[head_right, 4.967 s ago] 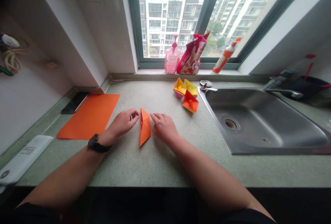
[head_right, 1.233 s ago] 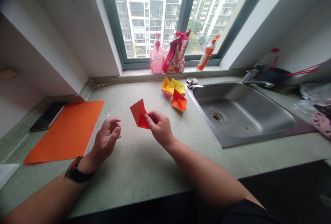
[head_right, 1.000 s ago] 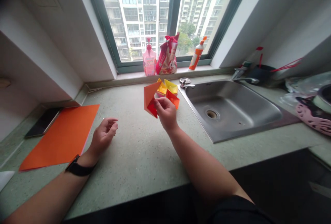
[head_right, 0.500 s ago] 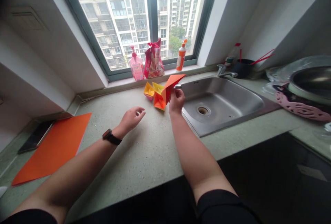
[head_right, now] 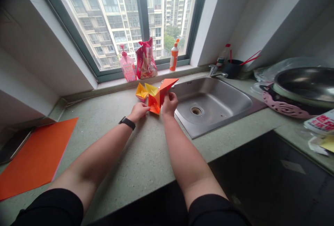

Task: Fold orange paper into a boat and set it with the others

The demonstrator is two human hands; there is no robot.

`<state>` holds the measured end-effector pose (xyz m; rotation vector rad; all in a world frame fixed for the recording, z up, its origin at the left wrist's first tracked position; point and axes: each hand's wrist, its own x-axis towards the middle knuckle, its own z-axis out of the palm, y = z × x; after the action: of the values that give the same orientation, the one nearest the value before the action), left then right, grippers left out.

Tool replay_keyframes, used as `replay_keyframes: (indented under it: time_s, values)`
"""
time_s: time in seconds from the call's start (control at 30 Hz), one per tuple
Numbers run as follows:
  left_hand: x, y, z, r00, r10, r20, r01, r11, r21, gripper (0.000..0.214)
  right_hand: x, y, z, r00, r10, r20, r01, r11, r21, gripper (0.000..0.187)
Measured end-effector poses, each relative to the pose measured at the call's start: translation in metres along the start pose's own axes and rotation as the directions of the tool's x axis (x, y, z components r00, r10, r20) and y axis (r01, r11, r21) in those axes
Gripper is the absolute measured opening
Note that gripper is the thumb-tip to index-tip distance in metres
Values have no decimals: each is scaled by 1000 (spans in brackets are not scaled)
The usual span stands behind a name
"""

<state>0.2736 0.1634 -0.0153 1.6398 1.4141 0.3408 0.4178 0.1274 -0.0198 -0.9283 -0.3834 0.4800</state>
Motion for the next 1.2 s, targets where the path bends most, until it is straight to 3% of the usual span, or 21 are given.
replay_keyframes:
  time_s: [0.13, 0.23, 0.33, 0.43, 0.5, 0.6, 0.73, 0.9, 1.07, 1.2]
  values:
    - [-22, -4, -1, 999, 19, 47, -15, 996, -87, 38, 5, -3, -3, 998, 63, -21, -62, 997, 47, 37]
    - [-47, -14, -13, 998, 52, 38, -44, 980, -196, 23, 6, -6, -4, 993, 117, -14, -115, 989, 89, 36]
    - [-73, -32, -41, 998, 67, -13, -68, 940, -334, 20, -1, -7, 0, 984, 172, 38, -176, 978, 113, 36]
    - [-96, -58, -80, 991, 39, -132, -96, 883, -460, 21, -22, -3, 11, 958, 240, 156, -258, 960, 104, 40]
    - [-110, -79, -106, 974, 17, -226, -137, 837, -530, 23, -45, 0, 20, 918, 293, 268, -324, 943, 79, 42]
    - [-127, -111, -136, 939, -26, -342, -198, 774, -602, 31, -88, 3, 28, 810, 377, 449, -425, 905, 8, 40]
    - [-143, -146, -148, 922, -58, -383, -235, 702, -672, 52, -139, 2, 27, 632, 480, 608, -517, 846, -131, 38]
    - [-155, -166, -137, 972, 20, -235, -198, 611, -767, 49, -158, -2, 21, 489, 561, 668, -542, 795, -271, 36]
    - [-158, -169, -133, 990, 86, -111, -139, 514, -847, 33, -149, -1, 17, 440, 592, 675, -541, 775, -327, 37]
    - [-160, -165, -135, 994, 112, -5, -51, 417, -907, 32, -148, 1, 14, 375, 618, 691, -544, 750, -376, 34]
